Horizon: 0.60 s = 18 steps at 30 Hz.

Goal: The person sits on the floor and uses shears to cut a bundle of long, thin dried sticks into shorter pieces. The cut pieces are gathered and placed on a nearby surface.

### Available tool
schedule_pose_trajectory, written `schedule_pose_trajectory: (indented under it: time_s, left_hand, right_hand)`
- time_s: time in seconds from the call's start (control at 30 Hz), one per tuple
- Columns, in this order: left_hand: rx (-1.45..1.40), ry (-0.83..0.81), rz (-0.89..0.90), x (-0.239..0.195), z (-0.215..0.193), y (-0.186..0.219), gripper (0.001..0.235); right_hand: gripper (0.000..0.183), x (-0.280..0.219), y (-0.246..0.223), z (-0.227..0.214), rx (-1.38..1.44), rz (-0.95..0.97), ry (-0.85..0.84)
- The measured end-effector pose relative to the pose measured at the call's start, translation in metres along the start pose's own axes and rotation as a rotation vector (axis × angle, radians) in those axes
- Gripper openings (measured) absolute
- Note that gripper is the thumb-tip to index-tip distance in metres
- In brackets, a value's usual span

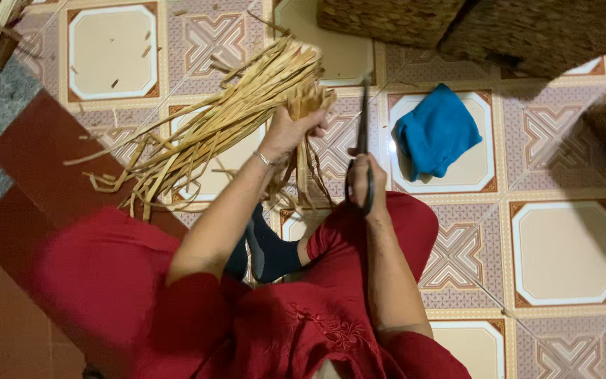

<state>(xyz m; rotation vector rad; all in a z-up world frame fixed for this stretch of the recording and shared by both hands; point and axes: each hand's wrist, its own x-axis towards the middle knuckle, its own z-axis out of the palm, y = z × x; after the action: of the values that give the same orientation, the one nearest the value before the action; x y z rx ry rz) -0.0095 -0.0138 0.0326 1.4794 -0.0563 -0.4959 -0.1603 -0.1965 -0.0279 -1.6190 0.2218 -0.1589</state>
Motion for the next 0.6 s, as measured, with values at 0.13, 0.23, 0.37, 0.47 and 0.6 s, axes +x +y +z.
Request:
schedule_pose_trajectory:
  time_s: [0.13, 0.23, 0.37, 0.47, 0.6]
  left_hand:
    - [0.035, 0.153, 0.144, 0.015, -0.051, 0.054, 0.02]
    - [0.146, 0.348, 0.304, 0.024, -0.105, 0.095, 0.019]
    - [0.444, 0.54, 0.335, -0.001, -0.153, 0.083, 0.018]
    - [0.637, 0.602, 0.268, -0.006, -0.192, 0.081, 0.017]
    - [0.832, 0.621, 0.15, -0.003, -0.232, 0.081, 0.017]
  right_hand:
    - [0.062, 0.015, 0.017, -0.022, 0.047, 0.188, 0.138]
    - [0.068, 0.018, 0.013, -0.027, 0.104, 0.286, 0.204]
    - [0.068, 0.02, 0.024, -0.029, 0.086, 0.324, 0.179]
    - [0.063, 0.034, 0.046, -0.02, -0.174, 0.397, 0.078]
    - [0.059, 0.023, 0.038, 0.013, -0.605, 0.039, -0.131]
